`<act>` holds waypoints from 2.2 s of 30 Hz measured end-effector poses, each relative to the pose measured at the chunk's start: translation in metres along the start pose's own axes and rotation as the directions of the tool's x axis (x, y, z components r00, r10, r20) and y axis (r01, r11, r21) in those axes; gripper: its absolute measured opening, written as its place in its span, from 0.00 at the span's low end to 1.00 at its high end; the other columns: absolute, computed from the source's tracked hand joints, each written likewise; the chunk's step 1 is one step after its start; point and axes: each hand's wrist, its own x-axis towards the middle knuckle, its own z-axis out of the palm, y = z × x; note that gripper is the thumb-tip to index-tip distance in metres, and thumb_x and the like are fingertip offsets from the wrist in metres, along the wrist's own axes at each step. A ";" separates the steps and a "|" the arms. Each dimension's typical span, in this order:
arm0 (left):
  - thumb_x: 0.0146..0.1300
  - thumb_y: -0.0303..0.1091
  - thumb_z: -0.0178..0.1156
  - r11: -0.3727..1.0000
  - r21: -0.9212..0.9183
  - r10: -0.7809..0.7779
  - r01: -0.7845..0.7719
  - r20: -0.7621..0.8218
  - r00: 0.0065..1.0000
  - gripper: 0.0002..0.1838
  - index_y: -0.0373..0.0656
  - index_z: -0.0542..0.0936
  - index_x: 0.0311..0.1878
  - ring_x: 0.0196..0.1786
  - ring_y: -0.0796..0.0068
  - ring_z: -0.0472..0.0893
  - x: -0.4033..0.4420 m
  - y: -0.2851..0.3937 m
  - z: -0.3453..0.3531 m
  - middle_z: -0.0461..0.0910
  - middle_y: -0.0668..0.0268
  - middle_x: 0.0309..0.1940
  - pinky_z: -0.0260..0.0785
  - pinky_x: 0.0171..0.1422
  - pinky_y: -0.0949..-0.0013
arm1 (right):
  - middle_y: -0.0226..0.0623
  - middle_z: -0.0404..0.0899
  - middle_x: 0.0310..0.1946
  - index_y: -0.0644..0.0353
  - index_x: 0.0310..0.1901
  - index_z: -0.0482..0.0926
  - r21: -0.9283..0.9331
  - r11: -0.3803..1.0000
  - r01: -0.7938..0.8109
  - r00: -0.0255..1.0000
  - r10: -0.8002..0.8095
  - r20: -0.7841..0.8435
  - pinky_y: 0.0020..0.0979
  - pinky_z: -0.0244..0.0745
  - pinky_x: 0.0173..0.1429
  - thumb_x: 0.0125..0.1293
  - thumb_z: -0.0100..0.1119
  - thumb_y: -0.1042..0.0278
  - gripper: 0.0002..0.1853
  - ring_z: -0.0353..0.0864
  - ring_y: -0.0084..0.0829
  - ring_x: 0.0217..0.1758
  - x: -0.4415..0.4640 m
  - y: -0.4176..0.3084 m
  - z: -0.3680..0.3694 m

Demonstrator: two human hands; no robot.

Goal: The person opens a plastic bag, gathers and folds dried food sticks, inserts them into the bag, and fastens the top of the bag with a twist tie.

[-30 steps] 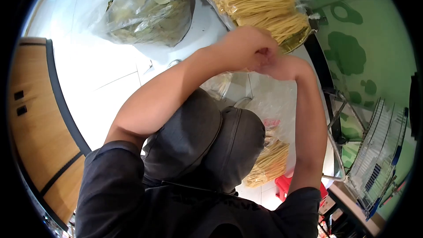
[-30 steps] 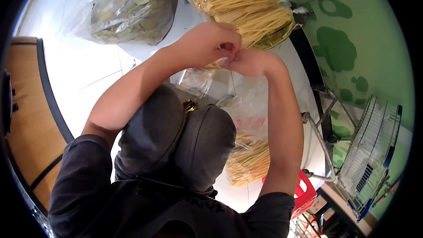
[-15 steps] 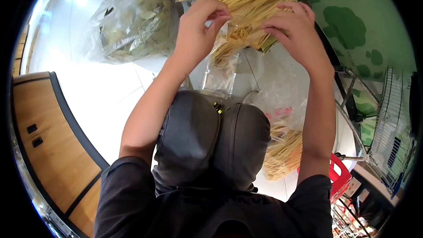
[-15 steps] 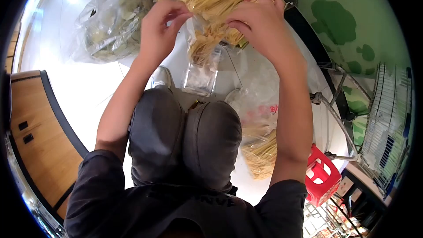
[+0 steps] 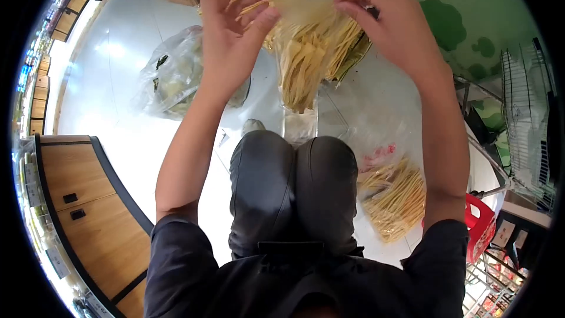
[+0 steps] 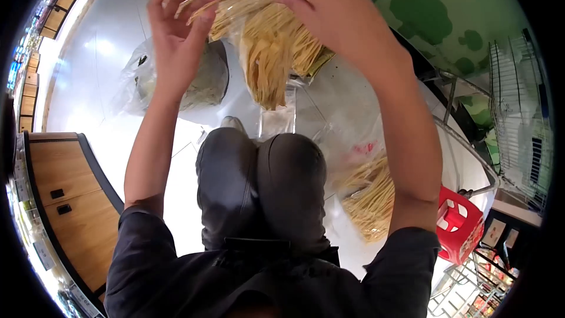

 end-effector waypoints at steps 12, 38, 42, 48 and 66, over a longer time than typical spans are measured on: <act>0.49 0.32 0.81 0.940 0.177 -0.338 0.292 0.367 0.866 0.49 0.33 0.62 0.71 0.61 0.66 0.75 -0.053 -0.042 0.040 0.75 0.56 0.59 0.66 0.68 0.64 | 0.37 0.79 0.36 0.64 0.43 0.79 0.094 0.989 0.116 0.983 -0.128 0.130 0.31 0.76 0.44 0.66 0.62 0.76 0.06 0.82 0.33 0.39 -0.015 -0.016 -0.028; 0.54 0.31 0.75 0.835 0.113 -0.472 0.538 0.650 0.596 0.29 0.43 0.77 0.61 0.46 0.76 0.79 -0.064 -0.097 0.029 0.81 0.66 0.48 0.71 0.57 0.70 | 0.35 0.86 0.41 0.65 0.45 0.80 0.839 0.395 -0.374 0.859 0.490 0.152 0.28 0.78 0.54 0.72 0.62 0.72 0.06 0.86 0.28 0.48 -0.092 0.039 0.133; 0.57 0.31 0.73 0.948 0.187 -0.317 0.258 0.632 0.707 0.27 0.42 0.77 0.59 0.50 0.75 0.80 -0.069 -0.112 0.029 0.81 0.65 0.49 0.72 0.55 0.69 | 0.32 0.84 0.37 0.62 0.49 0.74 0.858 0.446 -0.254 0.940 0.323 0.110 0.24 0.74 0.51 0.78 0.53 0.71 0.06 0.84 0.25 0.51 -0.094 0.052 0.179; 0.56 0.25 0.68 0.735 -0.029 -0.550 0.677 0.558 0.621 0.27 0.40 0.76 0.61 0.49 0.73 0.81 -0.085 -0.138 0.029 0.82 0.63 0.49 0.76 0.52 0.66 | 0.31 0.76 0.38 0.60 0.53 0.72 0.889 0.263 -0.375 0.897 0.345 0.276 0.25 0.71 0.52 0.82 0.43 0.64 0.11 0.76 0.22 0.42 -0.076 0.050 0.189; 0.79 0.38 0.49 0.919 0.235 -0.391 0.317 0.424 0.817 0.18 0.36 0.83 0.40 0.35 0.76 0.75 -0.105 -0.182 0.012 0.77 0.66 0.28 0.67 0.42 0.68 | 0.30 0.80 0.37 0.61 0.46 0.83 0.481 0.399 -0.780 0.612 0.331 0.718 0.29 0.74 0.46 0.70 0.64 0.61 0.12 0.78 0.24 0.38 -0.225 0.126 0.264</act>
